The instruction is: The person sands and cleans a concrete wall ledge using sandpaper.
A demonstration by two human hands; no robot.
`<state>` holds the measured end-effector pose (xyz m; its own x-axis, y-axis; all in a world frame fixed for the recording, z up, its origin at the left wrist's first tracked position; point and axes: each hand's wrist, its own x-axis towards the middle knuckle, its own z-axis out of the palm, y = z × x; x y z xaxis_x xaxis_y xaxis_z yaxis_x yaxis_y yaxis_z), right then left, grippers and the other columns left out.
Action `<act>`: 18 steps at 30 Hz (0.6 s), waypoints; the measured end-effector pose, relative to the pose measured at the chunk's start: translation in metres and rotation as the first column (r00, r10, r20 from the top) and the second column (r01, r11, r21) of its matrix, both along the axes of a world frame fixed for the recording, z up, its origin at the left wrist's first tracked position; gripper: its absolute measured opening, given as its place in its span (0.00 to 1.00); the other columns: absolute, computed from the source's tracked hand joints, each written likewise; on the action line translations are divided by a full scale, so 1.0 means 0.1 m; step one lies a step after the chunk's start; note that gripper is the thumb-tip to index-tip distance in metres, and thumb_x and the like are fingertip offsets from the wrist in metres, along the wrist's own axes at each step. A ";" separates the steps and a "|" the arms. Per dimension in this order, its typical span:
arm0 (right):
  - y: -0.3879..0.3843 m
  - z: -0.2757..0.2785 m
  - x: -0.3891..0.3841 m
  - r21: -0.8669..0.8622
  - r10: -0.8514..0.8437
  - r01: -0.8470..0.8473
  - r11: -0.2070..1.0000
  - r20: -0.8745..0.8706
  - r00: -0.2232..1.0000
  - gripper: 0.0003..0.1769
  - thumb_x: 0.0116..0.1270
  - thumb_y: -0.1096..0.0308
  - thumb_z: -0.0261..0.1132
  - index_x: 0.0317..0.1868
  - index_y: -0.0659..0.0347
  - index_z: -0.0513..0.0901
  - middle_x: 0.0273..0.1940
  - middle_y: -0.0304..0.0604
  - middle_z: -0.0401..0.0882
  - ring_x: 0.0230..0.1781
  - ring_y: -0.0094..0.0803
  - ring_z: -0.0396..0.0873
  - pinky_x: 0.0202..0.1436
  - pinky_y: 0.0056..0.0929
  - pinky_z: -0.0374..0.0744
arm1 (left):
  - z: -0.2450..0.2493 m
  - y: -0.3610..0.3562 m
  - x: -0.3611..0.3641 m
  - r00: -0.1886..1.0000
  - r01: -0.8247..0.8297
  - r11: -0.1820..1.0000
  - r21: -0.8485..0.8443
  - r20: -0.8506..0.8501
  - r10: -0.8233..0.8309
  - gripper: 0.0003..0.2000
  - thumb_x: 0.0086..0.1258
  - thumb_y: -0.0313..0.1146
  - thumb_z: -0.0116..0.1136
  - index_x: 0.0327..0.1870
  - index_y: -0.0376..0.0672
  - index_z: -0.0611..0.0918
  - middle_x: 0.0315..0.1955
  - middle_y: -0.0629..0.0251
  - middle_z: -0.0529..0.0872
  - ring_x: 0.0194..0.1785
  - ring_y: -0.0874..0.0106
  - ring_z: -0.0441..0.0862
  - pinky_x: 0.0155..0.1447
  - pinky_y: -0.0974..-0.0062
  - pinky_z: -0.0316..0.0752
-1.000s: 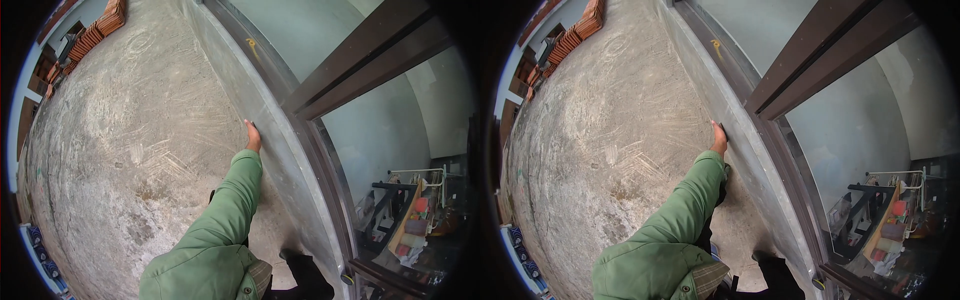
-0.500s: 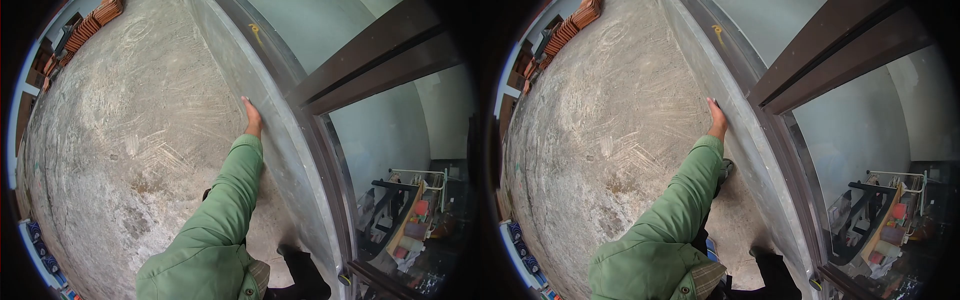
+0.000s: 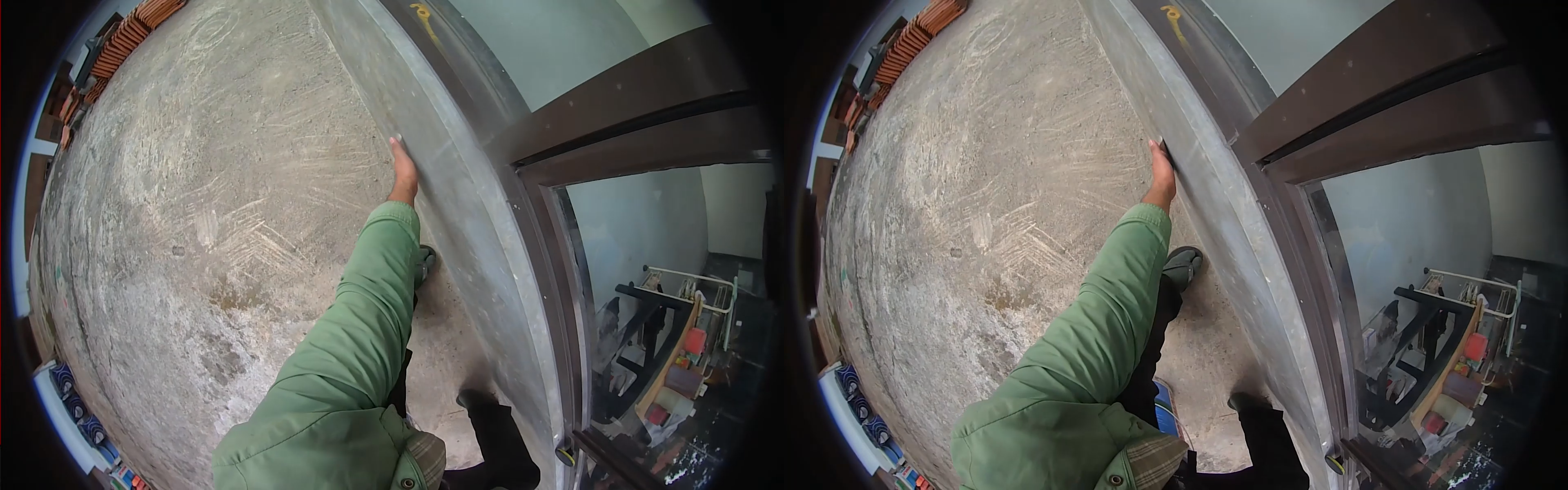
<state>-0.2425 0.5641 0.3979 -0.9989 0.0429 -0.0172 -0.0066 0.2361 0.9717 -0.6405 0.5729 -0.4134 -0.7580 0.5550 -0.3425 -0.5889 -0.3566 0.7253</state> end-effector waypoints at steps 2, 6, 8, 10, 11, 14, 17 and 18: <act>-0.10 -0.16 -0.09 -0.036 -0.056 0.053 0.998 -0.096 0.994 0.33 0.76 0.41 0.45 0.67 0.59 0.70 0.69 0.57 0.63 0.70 0.55 0.62 0.71 0.61 0.62 | -0.69 -0.03 0.27 0.961 0.218 0.967 -0.131 0.202 -0.190 0.45 0.73 0.70 0.15 0.76 0.38 0.56 0.74 0.57 0.61 0.75 0.62 0.59 0.78 0.67 0.47; -0.08 -0.09 -0.03 -0.004 -0.066 0.066 0.998 -0.067 0.996 0.33 0.77 0.41 0.45 0.67 0.59 0.69 0.69 0.57 0.63 0.70 0.55 0.61 0.70 0.60 0.62 | -0.01 0.12 0.26 0.960 0.022 0.980 -0.200 0.277 0.035 0.44 0.73 0.69 0.17 0.76 0.38 0.55 0.75 0.59 0.60 0.75 0.62 0.58 0.78 0.66 0.47; -0.07 -0.09 -0.01 0.025 -0.078 0.080 0.996 -0.061 0.995 0.33 0.77 0.42 0.44 0.67 0.59 0.69 0.69 0.58 0.63 0.70 0.55 0.61 0.70 0.59 0.63 | -0.15 0.07 0.10 0.988 -0.048 0.991 -0.125 0.143 0.066 0.44 0.73 0.69 0.18 0.76 0.40 0.56 0.74 0.61 0.62 0.75 0.62 0.58 0.78 0.65 0.48; -0.08 -0.15 -0.06 -0.029 -0.072 0.069 0.997 -0.095 0.993 0.33 0.77 0.42 0.44 0.67 0.59 0.69 0.69 0.58 0.63 0.70 0.55 0.61 0.69 0.58 0.63 | -0.17 -0.01 0.03 0.998 0.069 0.995 -0.068 0.001 -0.069 0.43 0.73 0.69 0.17 0.76 0.41 0.57 0.74 0.60 0.63 0.75 0.62 0.59 0.78 0.65 0.48; -0.06 -0.10 -0.03 -0.025 -0.068 0.065 0.998 -0.102 0.992 0.33 0.77 0.42 0.44 0.67 0.59 0.69 0.69 0.58 0.63 0.70 0.55 0.61 0.69 0.58 0.63 | -0.46 -0.03 0.14 0.981 0.147 0.985 -0.091 0.139 -0.133 0.43 0.73 0.69 0.17 0.76 0.41 0.57 0.73 0.60 0.63 0.75 0.61 0.59 0.78 0.65 0.48; 0.02 0.05 0.06 0.039 -0.018 0.018 0.999 0.004 1.000 0.33 0.77 0.42 0.43 0.67 0.60 0.69 0.69 0.58 0.63 0.70 0.55 0.61 0.69 0.58 0.63 | -0.47 0.00 0.36 0.972 0.196 0.967 -0.163 0.165 -0.169 0.42 0.74 0.68 0.19 0.76 0.41 0.58 0.73 0.60 0.64 0.74 0.61 0.61 0.78 0.65 0.49; 0.05 0.06 0.06 0.001 -0.015 0.015 1.000 0.030 0.999 0.33 0.77 0.41 0.43 0.67 0.60 0.70 0.69 0.58 0.63 0.71 0.55 0.60 0.70 0.58 0.63 | 0.12 0.14 0.14 0.977 -0.103 0.992 -0.073 0.179 0.114 0.40 0.76 0.64 0.24 0.75 0.37 0.59 0.72 0.56 0.64 0.74 0.62 0.61 0.76 0.67 0.52; 0.07 0.05 0.04 0.006 0.007 -0.007 1.000 0.035 0.999 0.34 0.77 0.41 0.43 0.66 0.60 0.70 0.69 0.58 0.62 0.71 0.55 0.60 0.70 0.58 0.63 | 0.06 0.13 0.08 0.977 -0.096 0.992 -0.080 0.184 0.110 0.40 0.76 0.64 0.24 0.75 0.37 0.59 0.72 0.56 0.64 0.74 0.62 0.61 0.76 0.67 0.52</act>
